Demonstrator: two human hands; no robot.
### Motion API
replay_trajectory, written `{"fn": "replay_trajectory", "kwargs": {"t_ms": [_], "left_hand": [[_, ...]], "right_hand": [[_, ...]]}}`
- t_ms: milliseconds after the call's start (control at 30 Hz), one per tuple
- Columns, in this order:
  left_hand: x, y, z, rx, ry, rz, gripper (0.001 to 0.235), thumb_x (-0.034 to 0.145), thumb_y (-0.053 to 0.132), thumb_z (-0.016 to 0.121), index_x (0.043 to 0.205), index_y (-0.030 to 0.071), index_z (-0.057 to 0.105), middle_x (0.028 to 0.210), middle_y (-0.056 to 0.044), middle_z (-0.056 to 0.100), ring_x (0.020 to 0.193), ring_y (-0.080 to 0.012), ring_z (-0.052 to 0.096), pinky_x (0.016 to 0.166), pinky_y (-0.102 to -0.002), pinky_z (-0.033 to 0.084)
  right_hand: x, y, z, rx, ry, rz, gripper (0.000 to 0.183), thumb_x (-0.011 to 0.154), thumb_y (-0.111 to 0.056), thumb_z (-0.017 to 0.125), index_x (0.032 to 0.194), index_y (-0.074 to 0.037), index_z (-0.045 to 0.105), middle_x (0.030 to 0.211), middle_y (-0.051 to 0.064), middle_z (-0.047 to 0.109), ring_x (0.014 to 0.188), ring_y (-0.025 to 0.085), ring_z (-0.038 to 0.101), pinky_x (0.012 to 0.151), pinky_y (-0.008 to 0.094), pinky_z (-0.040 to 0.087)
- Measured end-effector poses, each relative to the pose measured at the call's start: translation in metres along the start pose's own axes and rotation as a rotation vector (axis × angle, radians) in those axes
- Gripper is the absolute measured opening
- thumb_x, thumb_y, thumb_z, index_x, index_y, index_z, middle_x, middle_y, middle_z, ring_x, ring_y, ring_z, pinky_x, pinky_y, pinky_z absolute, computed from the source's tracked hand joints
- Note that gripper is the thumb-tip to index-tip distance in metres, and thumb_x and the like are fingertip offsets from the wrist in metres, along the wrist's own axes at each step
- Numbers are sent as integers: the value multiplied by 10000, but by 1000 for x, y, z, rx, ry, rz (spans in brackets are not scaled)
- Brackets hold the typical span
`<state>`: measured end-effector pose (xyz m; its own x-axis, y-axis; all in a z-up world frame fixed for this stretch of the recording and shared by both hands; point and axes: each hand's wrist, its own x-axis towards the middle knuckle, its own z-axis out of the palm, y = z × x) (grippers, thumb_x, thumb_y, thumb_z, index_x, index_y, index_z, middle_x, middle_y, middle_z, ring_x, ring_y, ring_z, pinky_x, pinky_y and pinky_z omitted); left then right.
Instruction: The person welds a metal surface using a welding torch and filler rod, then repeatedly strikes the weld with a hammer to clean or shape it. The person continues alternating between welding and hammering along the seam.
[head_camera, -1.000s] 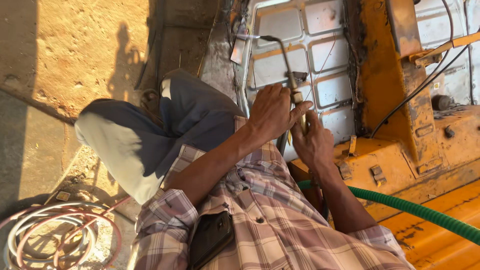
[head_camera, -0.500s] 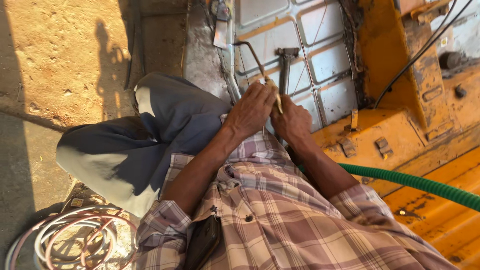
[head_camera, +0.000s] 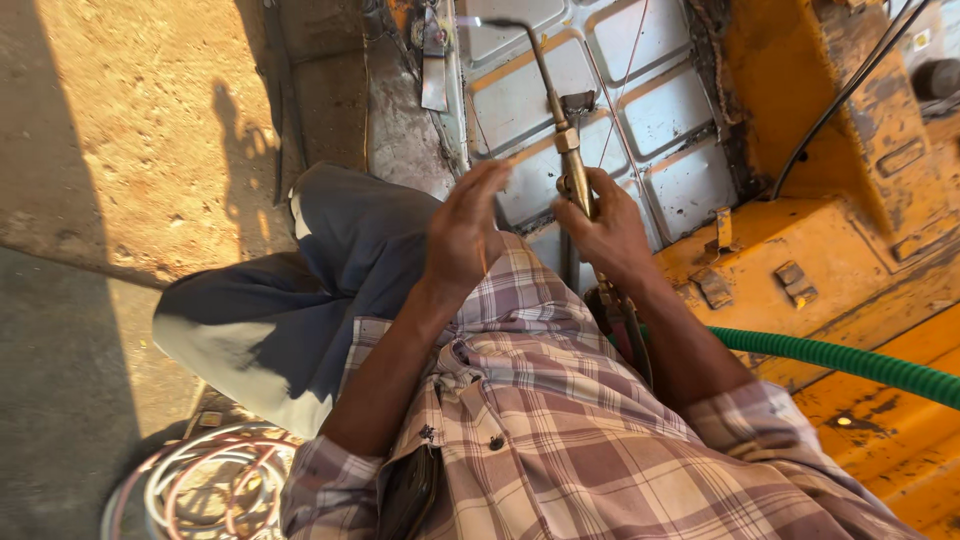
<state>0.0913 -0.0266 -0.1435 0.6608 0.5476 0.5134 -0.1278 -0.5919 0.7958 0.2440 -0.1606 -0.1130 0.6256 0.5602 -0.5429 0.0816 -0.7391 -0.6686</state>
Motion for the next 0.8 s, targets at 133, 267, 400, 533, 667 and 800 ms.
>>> {"fn": "replay_trajectory", "kwargs": {"t_ms": [133, 267, 400, 533, 667, 800], "left_hand": [[17, 48, -30, 67, 6, -237, 335, 1010, 24, 598, 1338, -44, 589, 1068, -145, 636, 960, -270, 655, 896, -406, 559], [35, 91, -43, 66, -22, -144, 349, 918, 236, 727, 1084, -24, 564, 951, -121, 568, 839, -232, 586, 738, -370, 505], [41, 116, -52, 101, -46, -311, 264, 987, 205, 721, 1002, 6, 550, 938, -98, 556, 830, -186, 612, 727, -359, 513], [35, 130, -76, 120, -69, -486, 202, 995, 148, 708, 968, 15, 558, 875, -76, 549, 769, -172, 604, 660, -337, 501], [24, 145, -101, 112, 8, -547, 213, 994, 133, 705, 944, 6, 542, 844, -81, 524, 703, -164, 583, 634, -331, 481], [13, 147, -127, 84, 47, -557, 218, 1003, 134, 695, 941, 9, 529, 875, -84, 530, 715, -153, 607, 626, -307, 490]], "right_hand": [[-32, -6, -9, 85, -172, -228, 562, 921, -107, 650, 1396, -15, 364, 707, 125, 671, 488, 156, 618, 412, 334, 513], [-65, -21, 17, -51, -93, -709, 574, 935, -27, 681, 1334, -6, 269, 724, 112, 674, 511, 147, 673, 442, 300, 523], [-75, -29, 24, 12, -97, -959, 555, 900, 6, 672, 1273, -52, 264, 726, 109, 652, 546, 179, 666, 491, 280, 573], [-42, -14, 15, 293, -274, -991, 764, 750, -167, 789, 1325, 70, 345, 761, 192, 692, 678, 298, 717, 692, 494, 559], [33, 29, 26, -369, 285, -13, 469, 985, -256, 626, 1315, 37, 466, 958, 273, 699, 849, 451, 697, 818, 572, 517], [67, 90, 41, -654, 145, 27, 492, 910, -324, 708, 1152, 53, 506, 997, 314, 677, 892, 490, 664, 766, 578, 512]]}}
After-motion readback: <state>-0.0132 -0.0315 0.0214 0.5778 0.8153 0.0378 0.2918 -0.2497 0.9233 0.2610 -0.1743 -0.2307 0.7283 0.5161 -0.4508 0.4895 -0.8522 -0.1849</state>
